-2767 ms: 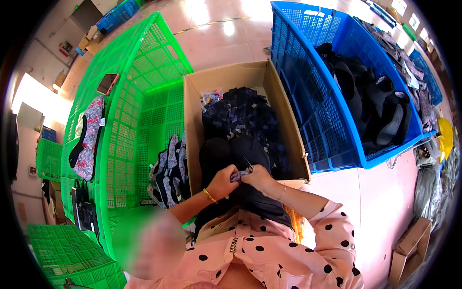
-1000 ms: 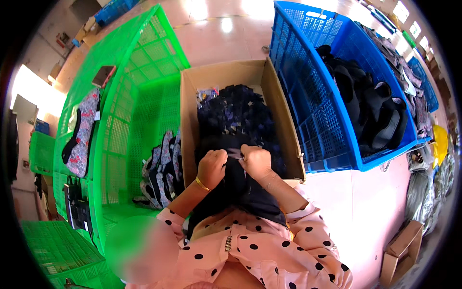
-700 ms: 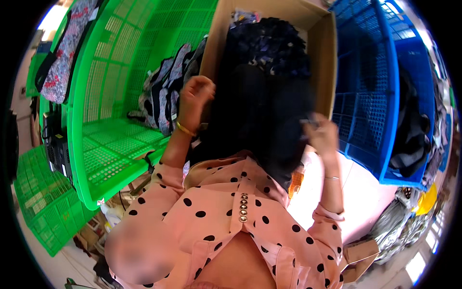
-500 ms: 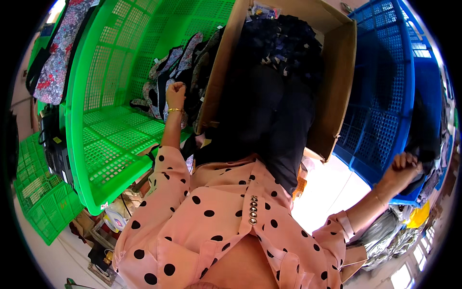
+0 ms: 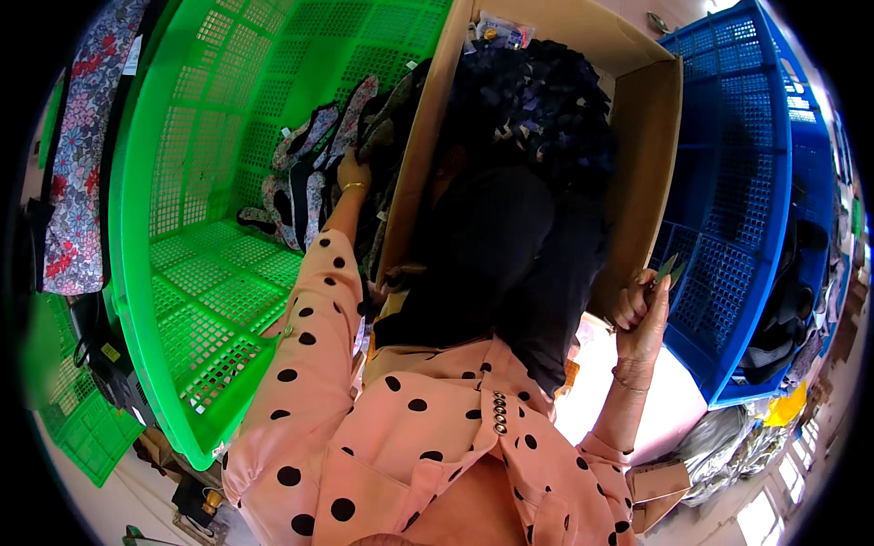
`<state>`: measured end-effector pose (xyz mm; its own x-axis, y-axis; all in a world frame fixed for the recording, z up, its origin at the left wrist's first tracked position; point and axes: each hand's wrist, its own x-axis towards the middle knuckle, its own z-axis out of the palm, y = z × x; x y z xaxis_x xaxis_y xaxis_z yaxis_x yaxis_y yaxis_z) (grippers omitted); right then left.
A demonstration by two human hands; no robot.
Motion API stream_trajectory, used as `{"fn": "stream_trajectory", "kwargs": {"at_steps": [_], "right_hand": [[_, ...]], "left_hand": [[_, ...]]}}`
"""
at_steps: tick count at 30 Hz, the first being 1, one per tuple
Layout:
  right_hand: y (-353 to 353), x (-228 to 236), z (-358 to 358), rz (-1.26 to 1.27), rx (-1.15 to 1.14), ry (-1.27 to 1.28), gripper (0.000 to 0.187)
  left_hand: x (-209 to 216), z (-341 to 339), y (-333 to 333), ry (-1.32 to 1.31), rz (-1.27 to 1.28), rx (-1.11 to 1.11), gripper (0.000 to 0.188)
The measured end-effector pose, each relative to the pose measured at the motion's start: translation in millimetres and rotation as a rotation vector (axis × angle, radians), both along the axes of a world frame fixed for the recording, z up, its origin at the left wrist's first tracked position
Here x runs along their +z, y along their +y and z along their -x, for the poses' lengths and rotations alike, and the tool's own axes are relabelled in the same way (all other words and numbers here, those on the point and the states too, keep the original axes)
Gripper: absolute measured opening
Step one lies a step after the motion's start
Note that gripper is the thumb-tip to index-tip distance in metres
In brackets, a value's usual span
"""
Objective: The person sits on the floor and uses scissors to trim loose threads and excess fabric from the edges of black fabric items. They handle the items one by one, pulling them from a cardboard box, trimming them, and placing them into a green plastic basket.
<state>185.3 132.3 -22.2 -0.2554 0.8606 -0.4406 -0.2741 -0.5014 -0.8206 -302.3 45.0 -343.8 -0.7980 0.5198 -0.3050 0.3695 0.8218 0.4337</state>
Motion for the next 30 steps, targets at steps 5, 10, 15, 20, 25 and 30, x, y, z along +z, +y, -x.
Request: {"fn": "stream_trajectory", "kwargs": {"at_steps": [5, 10, 15, 20, 25, 30], "right_hand": [[-3.7, 15.6, 17.6, -0.305, 0.131, -0.575, 0.033], [-11.8, 38.3, 72.2, -0.807, 0.249, -0.745, 0.035], [-28.2, 72.4, 75.6, -0.87, 0.592, -0.638, 0.048], [-74.8, 33.2, 5.9, -0.468, 0.648, -0.459, 0.035], [-120.1, -13.3, -36.3, -0.269, 0.463, -0.412, 0.03], [-133.9, -21.9, -46.7, -0.368, 0.439, -0.509, 0.031]], "left_hand": [[109.7, -17.8, -5.4, 0.37, -0.57, -0.439, 0.028], [305.7, -76.1, -14.2, 0.216, -0.681, -0.751, 0.034], [374.0, -153.2, -31.4, -0.348, -0.622, -1.135, 0.035], [349.9, -204.7, -44.0, -0.569, -0.526, -1.235, 0.036], [321.7, -251.2, -54.0, -0.733, -0.553, -1.184, 0.035], [307.6, -272.1, -51.9, -0.755, -0.574, -1.187, 0.03]]}}
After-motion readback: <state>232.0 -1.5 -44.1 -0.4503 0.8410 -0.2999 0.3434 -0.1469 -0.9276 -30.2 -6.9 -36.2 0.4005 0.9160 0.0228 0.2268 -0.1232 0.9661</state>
